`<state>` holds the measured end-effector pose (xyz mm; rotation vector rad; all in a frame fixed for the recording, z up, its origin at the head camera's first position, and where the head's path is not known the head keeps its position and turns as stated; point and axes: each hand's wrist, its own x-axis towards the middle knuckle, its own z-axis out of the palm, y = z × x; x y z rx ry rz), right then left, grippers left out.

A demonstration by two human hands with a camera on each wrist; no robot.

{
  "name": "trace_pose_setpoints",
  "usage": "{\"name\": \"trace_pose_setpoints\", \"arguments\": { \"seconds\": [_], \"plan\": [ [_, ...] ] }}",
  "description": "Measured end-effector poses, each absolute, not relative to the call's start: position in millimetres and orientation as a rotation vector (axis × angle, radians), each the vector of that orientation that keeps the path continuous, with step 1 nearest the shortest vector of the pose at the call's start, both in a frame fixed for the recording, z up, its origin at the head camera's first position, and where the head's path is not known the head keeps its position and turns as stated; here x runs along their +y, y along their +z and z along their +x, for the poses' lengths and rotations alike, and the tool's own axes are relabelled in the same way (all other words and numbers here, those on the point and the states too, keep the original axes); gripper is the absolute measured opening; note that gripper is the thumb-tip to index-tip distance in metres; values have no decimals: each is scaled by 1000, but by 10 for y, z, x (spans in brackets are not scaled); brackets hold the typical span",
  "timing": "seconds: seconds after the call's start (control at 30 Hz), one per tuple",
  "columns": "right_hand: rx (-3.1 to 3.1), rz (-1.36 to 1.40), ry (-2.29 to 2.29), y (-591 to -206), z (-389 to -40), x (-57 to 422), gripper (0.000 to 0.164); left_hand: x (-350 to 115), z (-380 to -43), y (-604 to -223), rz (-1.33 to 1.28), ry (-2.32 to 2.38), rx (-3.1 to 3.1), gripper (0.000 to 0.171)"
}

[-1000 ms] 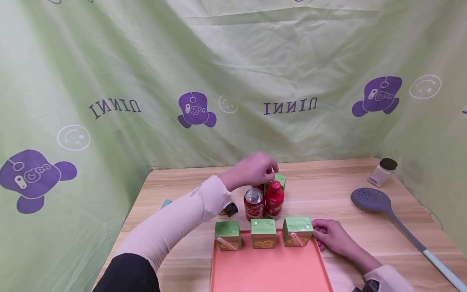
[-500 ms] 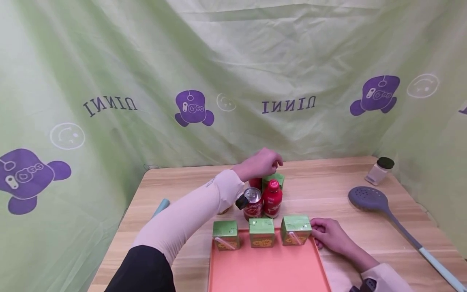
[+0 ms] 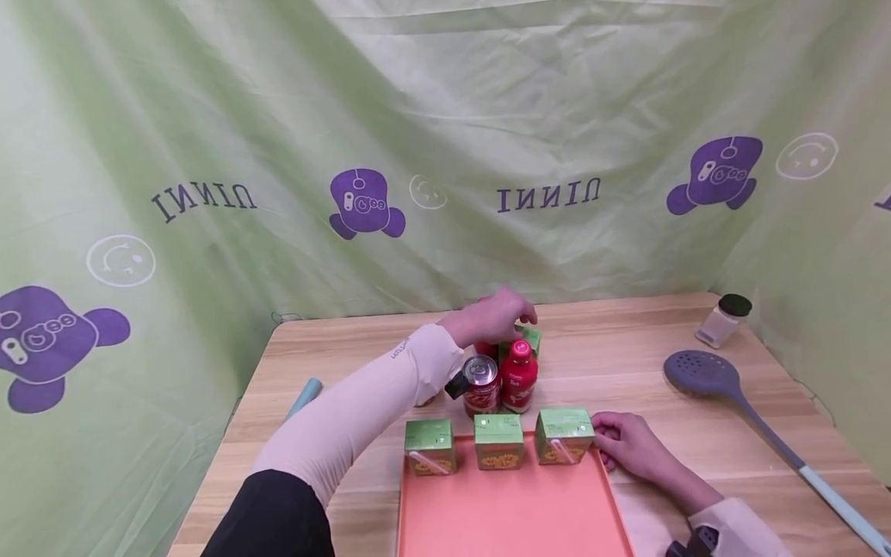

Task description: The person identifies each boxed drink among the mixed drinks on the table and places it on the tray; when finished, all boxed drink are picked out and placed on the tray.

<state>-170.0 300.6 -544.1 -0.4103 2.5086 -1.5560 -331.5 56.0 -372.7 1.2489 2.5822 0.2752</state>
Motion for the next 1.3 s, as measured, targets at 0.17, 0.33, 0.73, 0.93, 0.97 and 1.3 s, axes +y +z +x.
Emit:
{"name": "trace_pose_setpoints", "arguments": {
  "seconds": [0.17, 0.33, 0.73, 0.93, 0.97, 1.3],
  "plan": [
    [2503, -396, -1554, -5443, -1694, 3008, 14, 565, -3319, -3757, 1283, 241, 2513, 46],
    [2530, -436, -1561, -5450, -1689, 3010, 12, 580, -3312, -3747, 1298, 194, 2486, 48],
    [2523, -460, -1583, -5467, -1691, 3014, 12, 626, -3360, -3801, 1282, 165, 2469, 39],
    [2523, -458, -1579, -5459, -1692, 3025, 11, 696, -3373, -3758, 1347, 48, 2458, 42],
    [2524, -461, -1579, -5460, -1693, 3026, 11, 702, -3374, -3760, 1356, 39, 2455, 40],
    [2519, -457, -1574, -5464, -1701, 3031, 12, 709, -3437, -3816, 1303, 88, 2429, 42]
  ]
}}
